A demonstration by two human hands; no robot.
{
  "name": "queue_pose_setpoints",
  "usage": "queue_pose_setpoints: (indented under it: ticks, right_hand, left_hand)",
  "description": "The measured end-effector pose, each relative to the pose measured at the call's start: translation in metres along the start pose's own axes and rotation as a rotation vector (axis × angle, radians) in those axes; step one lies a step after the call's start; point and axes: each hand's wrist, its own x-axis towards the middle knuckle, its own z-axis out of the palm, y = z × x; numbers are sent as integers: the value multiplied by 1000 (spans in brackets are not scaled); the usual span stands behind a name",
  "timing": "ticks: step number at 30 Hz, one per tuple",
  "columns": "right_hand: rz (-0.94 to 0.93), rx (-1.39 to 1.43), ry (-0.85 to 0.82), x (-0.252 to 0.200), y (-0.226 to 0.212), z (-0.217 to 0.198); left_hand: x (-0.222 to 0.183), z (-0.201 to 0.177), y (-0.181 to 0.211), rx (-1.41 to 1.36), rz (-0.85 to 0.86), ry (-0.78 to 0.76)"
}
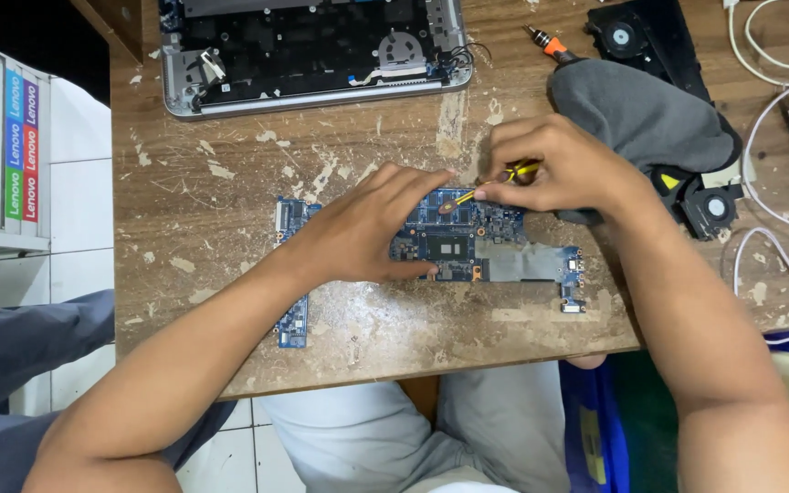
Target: Inspecting and cleaning the RAM interface pins on a laptop motherboard using a small plastic tool.
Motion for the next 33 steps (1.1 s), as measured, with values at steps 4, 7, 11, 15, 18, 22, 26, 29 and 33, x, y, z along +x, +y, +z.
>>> queue_pose_setpoints:
  ticks: [4,7,11,15,18,22,26,29,33]
  right_hand:
    - [7,-56,-51,1,6,14]
    - [23,-58,-16,11,-6,24]
    - [-24,-130,9,11,-2,23]
    - [22,-39,-54,4,0,8]
    - [18,-22,-40,7,-2,16]
    - [10,-79,14,14,0,33]
    - [1,-90,-13,14,-8,24]
    - [0,-71,-35,11,-7,21]
    - [6,-136,34,12,0,34]
  left_hand:
    - [0,-4,4,10,-48,-46]
    - [0,-4,4,16,-60,-57]
    - [0,-7,6,19,-63,-57]
    - [0,-11,11,25,-81,-74]
    - [1,-11,11,33,-82,-75]
    - [0,-8,6,46,-88,-84]
    - [1,-8,6,40,-103,-84]
    - [0,-9,8,37,-118,-97]
    - [0,-7,5,32,-95,-80]
